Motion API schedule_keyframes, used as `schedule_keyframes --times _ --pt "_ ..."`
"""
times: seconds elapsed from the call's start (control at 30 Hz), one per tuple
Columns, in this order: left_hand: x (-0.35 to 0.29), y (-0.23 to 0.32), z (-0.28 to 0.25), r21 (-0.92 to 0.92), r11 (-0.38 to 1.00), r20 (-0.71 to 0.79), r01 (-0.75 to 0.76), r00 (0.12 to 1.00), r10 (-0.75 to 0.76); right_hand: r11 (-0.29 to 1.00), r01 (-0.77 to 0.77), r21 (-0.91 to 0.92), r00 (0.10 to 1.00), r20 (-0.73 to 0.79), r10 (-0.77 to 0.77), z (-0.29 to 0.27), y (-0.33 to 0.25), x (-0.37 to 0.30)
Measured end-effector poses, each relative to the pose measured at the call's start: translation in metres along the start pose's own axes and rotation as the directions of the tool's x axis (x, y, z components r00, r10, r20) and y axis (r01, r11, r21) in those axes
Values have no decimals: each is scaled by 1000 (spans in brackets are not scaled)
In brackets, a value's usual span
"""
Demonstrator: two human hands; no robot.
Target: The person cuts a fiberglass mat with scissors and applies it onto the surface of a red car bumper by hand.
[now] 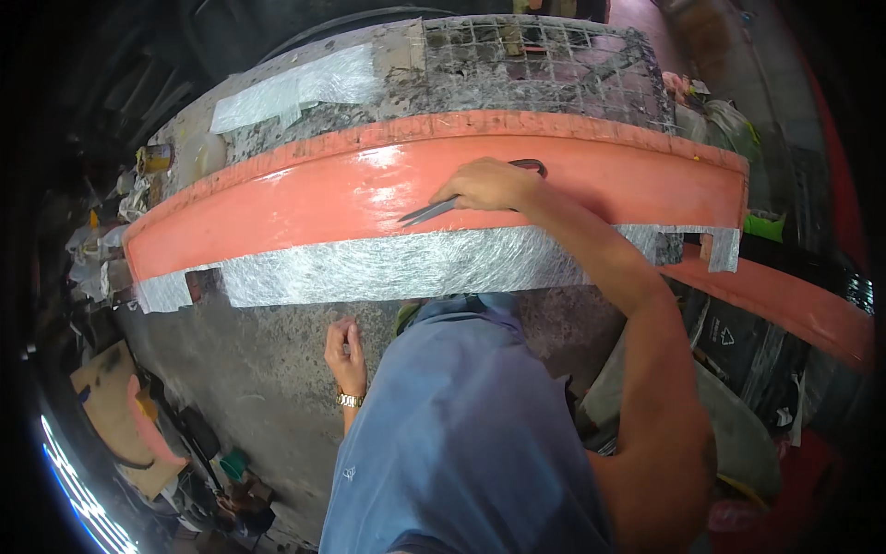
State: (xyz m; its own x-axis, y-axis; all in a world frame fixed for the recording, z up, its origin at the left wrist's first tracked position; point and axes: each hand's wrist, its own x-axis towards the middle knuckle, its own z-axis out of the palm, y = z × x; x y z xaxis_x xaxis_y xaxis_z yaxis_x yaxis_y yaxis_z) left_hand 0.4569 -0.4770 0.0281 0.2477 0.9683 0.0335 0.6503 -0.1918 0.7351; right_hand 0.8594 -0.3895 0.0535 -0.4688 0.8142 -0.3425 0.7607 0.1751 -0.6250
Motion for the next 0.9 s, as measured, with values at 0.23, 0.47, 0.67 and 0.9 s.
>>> schedule_keyframes --times 0.23,0.47,0.67,0.9 --pt "61 51 51 160 918 222 -363 919 325 998 -48 36 998 44 46 7 6 -14" --pt "78 54 84 320 870 187 -375 925 330 1000 2 25 994 -106 1 1 5 -13" --pt "28 56 60 241 925 108 -295 955 276 1000 21 -3 1000 15 -20 -4 5 1" --pt "-35 21 29 36 999 -29 -21 999 22 996 -67 59 996 -50 70 -16 4 -23"
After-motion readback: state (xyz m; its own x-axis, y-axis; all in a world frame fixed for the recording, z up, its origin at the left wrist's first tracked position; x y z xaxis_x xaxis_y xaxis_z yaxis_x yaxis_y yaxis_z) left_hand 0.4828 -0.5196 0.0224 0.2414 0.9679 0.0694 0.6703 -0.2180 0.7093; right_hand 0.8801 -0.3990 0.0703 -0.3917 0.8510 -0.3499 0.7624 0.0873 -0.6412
